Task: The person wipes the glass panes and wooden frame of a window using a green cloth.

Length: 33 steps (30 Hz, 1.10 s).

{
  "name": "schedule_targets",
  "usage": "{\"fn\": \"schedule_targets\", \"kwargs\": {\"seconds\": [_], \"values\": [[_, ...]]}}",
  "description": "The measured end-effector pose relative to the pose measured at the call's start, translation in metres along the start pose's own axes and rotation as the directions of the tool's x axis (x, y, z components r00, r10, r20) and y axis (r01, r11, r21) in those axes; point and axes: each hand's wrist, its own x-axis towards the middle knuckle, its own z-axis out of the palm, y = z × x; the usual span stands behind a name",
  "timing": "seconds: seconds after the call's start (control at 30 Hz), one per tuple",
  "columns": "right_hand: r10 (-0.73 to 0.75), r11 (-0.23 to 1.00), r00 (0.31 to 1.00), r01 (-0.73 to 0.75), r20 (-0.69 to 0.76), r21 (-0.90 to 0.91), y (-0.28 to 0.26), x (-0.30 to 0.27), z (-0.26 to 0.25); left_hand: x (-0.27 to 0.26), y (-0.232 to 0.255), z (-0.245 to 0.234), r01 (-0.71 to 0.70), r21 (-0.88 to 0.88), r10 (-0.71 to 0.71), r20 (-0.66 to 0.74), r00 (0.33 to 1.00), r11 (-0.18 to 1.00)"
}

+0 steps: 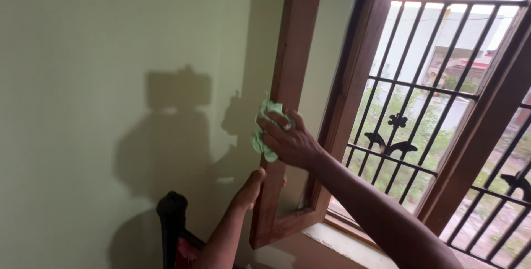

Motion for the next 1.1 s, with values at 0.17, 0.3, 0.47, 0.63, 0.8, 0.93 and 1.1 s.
{"fn": "schedule_targets", "kwargs": {"seconds": [0.17,0.3,0.47,0.63,0.8,0.93,1.1], "values": [[-0.121,0.991,0.984,0.111,0.132,0.081,-0.045,-0.024,-0.003,0.006,-0.001,0.003,-0.028,-0.102,-0.003,-0.291,0.957,0.994],[-0.142,0.989,0.934,0.146,0.329,0.013,-0.037,-0.012,-0.016,-0.002,0.016,0.006,0.062,-0.188,-0.071,-0.039,0.997,0.98],[0.036,0.973,0.949,0.038,0.313,-0.227,0.016,0.022,-0.029,-0.004,0.017,0.012,0.244,-0.228,-0.214,0.145,0.966,0.943],[0.114,0.991,0.952,-0.09,0.285,-0.097,0.024,0.029,-0.044,-0.01,0.02,0.021,0.283,-0.204,-0.256,0.147,0.955,0.937],[0.086,0.992,0.935,-0.048,0.345,-0.118,-0.023,-0.002,-0.05,-0.015,0.016,0.029,0.373,-0.426,-0.277,0.271,0.922,0.824],[-0.022,0.998,0.81,0.053,0.586,-0.036,-0.079,-0.037,-0.049,-0.015,0.013,0.034,0.442,-0.578,-0.409,0.195,0.891,0.686],[-0.199,0.973,0.827,0.231,0.526,0.005,-0.103,-0.062,-0.056,-0.023,0.0,0.037,0.451,-0.611,-0.353,0.283,0.892,0.65]]}}
